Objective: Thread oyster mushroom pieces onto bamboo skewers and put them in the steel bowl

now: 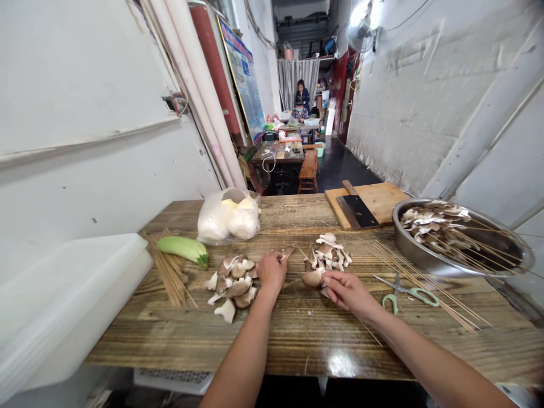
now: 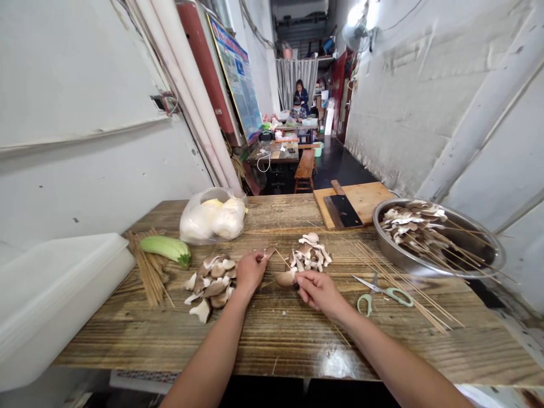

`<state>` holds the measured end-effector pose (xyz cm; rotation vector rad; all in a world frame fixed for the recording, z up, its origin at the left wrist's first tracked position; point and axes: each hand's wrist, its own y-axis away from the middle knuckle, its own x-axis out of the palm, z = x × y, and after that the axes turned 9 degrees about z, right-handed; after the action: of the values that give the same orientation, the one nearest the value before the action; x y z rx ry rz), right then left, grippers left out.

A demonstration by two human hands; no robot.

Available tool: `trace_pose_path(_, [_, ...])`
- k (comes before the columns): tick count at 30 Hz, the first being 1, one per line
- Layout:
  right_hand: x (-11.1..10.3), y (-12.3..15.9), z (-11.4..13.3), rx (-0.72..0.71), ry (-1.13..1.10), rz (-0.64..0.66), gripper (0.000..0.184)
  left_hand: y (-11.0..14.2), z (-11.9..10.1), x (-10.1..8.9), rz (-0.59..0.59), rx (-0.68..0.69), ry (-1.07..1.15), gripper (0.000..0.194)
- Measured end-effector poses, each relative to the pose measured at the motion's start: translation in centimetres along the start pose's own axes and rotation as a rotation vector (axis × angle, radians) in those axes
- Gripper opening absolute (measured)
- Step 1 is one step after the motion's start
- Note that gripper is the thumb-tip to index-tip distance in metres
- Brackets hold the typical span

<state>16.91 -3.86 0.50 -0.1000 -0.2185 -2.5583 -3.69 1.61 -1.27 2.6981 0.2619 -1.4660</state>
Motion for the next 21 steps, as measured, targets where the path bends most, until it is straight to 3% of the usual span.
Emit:
trace_pose_path(5, [-0.2,-0.1,0.3,0.037,-0.062,0.036,0.032,-0.1,0.1,0.1,0.047,0.031,0.575,0.02])
trace_pose_path(12, [0.1,0.0,0.3,0.05,0.007,0.035,0.036,0.1,-0.6,-0.6,0.227,-0.161,1.437,0.021])
trace_pose_path(15, [0.2,0.0,0.3,0.032,0.046,0.035,0.038,0.2,-0.9,-0.9,0.297,-0.148,1.571,0.014])
trace_pose_path(21, [0.3,-0.2,0.1,0.032,0.06,-0.004,0.039,0.5,-1.4,-1.1,0.325,-0.183,1.586,0.005])
